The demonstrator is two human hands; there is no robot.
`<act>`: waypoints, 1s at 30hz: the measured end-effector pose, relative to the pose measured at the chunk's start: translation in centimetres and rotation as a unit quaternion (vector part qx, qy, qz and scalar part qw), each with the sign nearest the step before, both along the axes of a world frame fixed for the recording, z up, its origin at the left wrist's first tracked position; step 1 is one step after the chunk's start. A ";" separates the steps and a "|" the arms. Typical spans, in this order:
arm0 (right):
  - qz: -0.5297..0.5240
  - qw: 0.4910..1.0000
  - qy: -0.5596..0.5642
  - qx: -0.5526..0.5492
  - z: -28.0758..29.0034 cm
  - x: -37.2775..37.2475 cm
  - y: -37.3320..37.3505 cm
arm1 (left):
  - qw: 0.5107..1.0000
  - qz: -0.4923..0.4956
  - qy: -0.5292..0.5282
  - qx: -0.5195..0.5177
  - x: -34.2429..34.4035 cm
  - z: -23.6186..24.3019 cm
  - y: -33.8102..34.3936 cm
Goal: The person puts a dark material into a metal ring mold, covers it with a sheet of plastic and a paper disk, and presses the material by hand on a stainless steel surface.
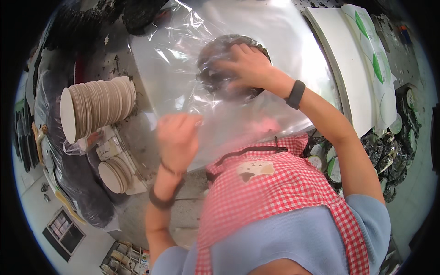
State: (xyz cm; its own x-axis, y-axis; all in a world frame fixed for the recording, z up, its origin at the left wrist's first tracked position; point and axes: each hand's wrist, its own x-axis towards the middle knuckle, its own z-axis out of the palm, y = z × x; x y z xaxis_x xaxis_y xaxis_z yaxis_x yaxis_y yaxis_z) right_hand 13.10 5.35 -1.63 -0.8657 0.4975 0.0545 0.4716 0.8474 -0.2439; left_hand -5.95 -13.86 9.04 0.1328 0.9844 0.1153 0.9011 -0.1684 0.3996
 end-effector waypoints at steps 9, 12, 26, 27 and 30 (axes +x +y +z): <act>0.033 0.999 0.002 0.016 0.7 0.8 -0.2 | 0.975 -0.171 -0.108 0.087 2.0 -3.8 3.4; 0.019 1.000 0.011 0.019 0.0 0.9 -0.3 | 0.985 -0.083 -0.111 0.102 1.3 -3.5 9.5; 0.022 0.955 0.238 -0.176 3.4 4.3 -0.8 | 0.985 -0.035 -0.103 0.134 5.3 -9.7 12.5; 0.033 0.967 0.231 -0.106 3.6 4.7 -0.9 | 0.985 -0.012 -0.089 0.147 5.4 -10.0 12.8; -0.064 0.942 0.312 -0.111 4.3 5.9 -2.6 | 0.987 0.036 -0.030 0.152 5.2 -11.6 13.5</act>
